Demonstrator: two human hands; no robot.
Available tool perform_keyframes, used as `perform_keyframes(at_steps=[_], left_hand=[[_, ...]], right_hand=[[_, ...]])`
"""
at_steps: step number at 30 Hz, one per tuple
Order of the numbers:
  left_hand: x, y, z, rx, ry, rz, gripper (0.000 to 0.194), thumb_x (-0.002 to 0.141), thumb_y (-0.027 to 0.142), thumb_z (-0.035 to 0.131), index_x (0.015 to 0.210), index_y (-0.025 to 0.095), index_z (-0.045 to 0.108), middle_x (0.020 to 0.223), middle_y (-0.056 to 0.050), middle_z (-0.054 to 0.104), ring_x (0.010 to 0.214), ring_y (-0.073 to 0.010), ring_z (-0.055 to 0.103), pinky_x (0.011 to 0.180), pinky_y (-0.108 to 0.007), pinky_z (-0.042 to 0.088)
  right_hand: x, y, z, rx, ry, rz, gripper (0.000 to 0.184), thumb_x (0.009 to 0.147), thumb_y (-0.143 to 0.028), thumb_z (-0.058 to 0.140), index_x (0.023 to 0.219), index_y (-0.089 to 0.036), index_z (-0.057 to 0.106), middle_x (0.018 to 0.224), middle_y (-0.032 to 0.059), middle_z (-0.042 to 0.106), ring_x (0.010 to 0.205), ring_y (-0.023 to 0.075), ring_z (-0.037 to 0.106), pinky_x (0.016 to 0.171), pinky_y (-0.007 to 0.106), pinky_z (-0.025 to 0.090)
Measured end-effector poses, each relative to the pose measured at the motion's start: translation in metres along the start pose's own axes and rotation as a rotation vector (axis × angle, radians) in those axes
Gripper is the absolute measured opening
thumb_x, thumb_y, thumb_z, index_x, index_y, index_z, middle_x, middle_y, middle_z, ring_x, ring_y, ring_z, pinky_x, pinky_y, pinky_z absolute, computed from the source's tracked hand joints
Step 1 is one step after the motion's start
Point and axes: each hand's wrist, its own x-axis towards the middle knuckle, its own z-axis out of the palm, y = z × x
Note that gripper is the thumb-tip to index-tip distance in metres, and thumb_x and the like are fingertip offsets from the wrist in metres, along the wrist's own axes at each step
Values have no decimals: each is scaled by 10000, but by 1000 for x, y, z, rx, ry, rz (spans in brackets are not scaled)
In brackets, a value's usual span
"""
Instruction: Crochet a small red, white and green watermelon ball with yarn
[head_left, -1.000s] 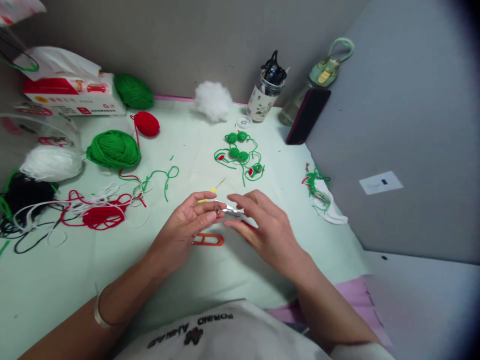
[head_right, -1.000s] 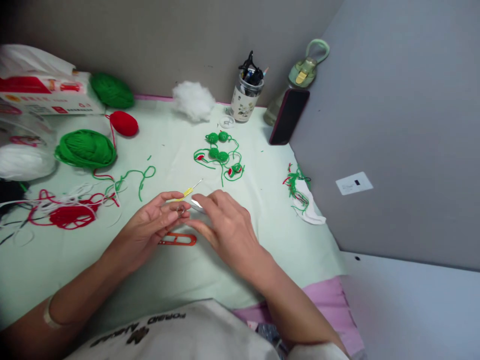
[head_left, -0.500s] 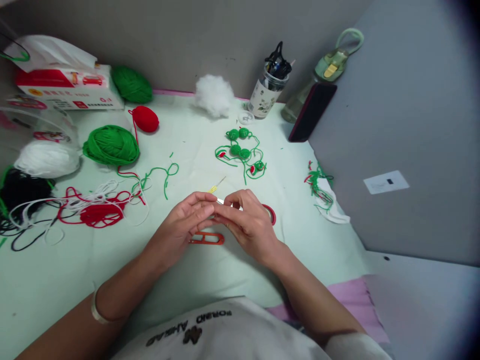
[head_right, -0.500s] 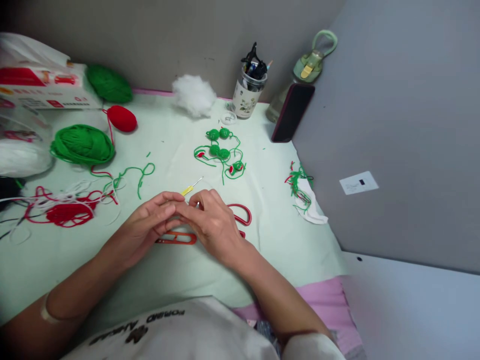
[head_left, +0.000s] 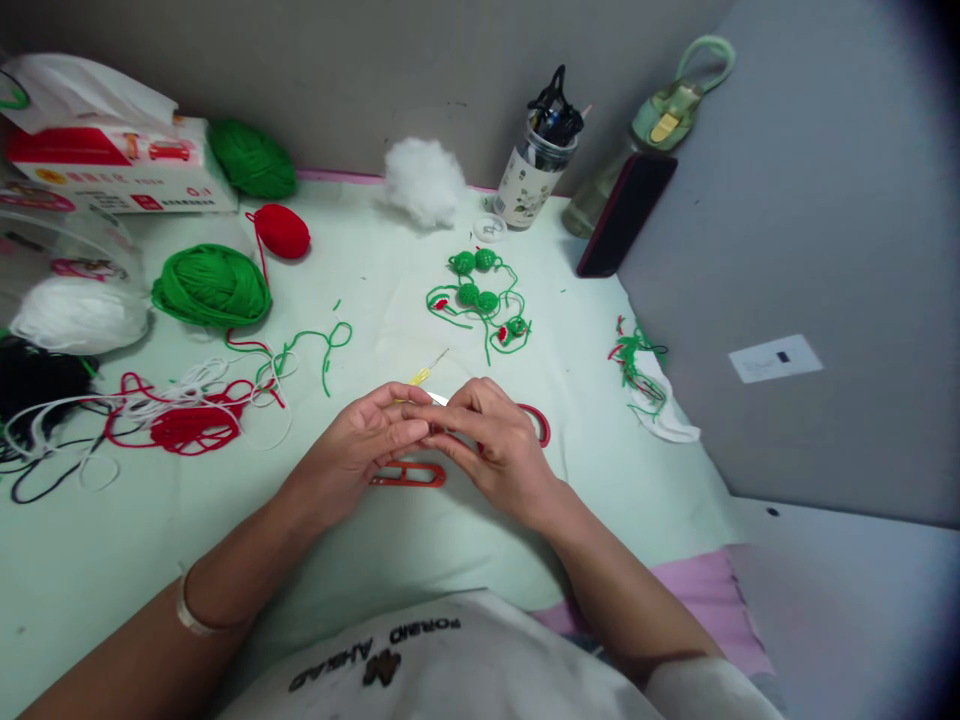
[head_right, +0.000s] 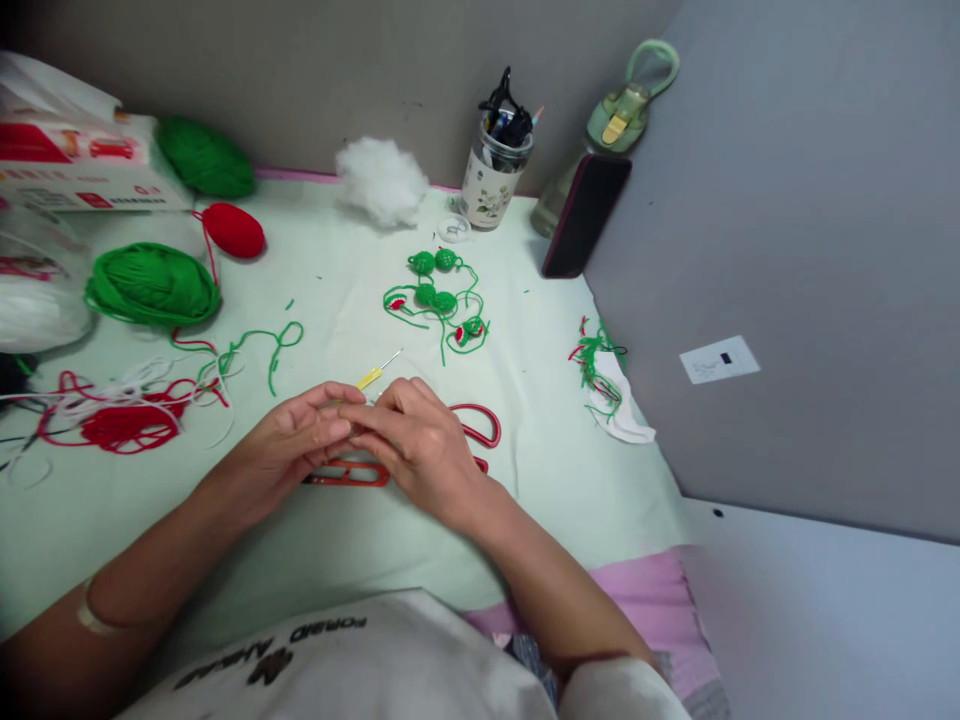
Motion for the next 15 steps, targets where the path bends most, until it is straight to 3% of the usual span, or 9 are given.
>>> perform_keyframes(at_steps=[6, 15], left_hand=[[0, -1, 0, -35, -29, 18, 225, 859, 225, 816, 1058, 224, 710, 949, 12, 796, 791, -125, 755, 723, -202, 616], [2, -4, -3, -5, -54, -2, 163, 921, 323, 755, 1040, 217, 719, 932, -3, 773, 858, -143, 751, 818, -257, 621]], right_hand=[[0, 0, 0, -13, -16, 16, 282, 981, -330, 664, 1236, -223, 718, 865, 28, 608, 845, 169, 583, 747, 317, 526], [0, 3, 3, -66, 28, -49, 170, 1008, -269, 624, 1122, -220, 740, 829, 31, 636, 787, 162, 598, 696, 301, 523]])
